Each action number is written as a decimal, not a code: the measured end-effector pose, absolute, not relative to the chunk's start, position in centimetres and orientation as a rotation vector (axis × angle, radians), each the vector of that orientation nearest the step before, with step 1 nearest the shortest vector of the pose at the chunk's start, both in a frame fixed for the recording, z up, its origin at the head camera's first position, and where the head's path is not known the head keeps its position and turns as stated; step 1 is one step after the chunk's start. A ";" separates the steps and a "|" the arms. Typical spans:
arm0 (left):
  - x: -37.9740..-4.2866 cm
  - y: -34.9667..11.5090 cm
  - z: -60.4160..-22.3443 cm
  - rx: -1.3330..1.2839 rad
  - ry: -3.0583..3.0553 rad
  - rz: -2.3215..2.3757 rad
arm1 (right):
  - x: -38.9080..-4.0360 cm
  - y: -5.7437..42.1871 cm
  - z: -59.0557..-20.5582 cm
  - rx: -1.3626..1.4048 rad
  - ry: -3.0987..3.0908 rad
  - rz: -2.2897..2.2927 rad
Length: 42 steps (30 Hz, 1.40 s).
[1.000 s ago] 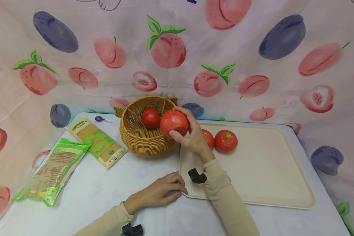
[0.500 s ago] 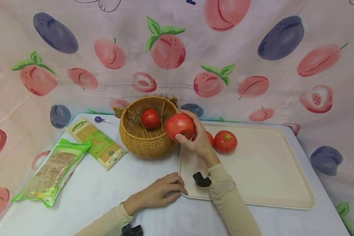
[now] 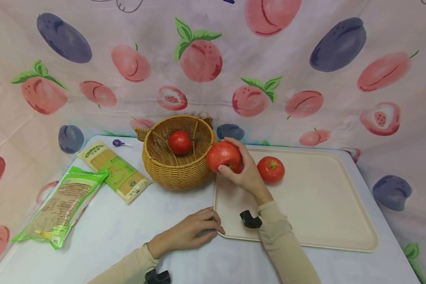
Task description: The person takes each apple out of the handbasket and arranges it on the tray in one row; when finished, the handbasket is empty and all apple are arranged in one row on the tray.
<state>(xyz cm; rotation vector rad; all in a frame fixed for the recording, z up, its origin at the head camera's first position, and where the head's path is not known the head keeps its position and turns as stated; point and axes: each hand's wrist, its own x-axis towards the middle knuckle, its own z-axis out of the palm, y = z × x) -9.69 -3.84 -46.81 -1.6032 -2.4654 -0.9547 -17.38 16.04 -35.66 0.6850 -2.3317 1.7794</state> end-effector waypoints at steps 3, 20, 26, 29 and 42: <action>-9.7 -3.8 -46.8 -1.601 -2.461 -0.965 | -16.8 16.3 -35.5 0.645 -2.345 1.761; -9.7 -3.9 -47.0 -1.602 -2.377 -0.909 | -15.7 20.0 -36.3 0.459 -2.416 1.689; -9.8 -3.8 -47.1 -1.607 -2.373 -0.904 | -15.8 20.8 -36.5 0.436 -2.370 1.693; -9.7 -3.8 -47.0 -1.606 -2.372 -0.916 | -16.0 21.2 -36.5 0.434 -2.340 1.695; -9.7 -3.8 -47.0 -1.604 -2.363 -0.921 | -16.1 22.5 -36.5 0.380 -2.268 1.647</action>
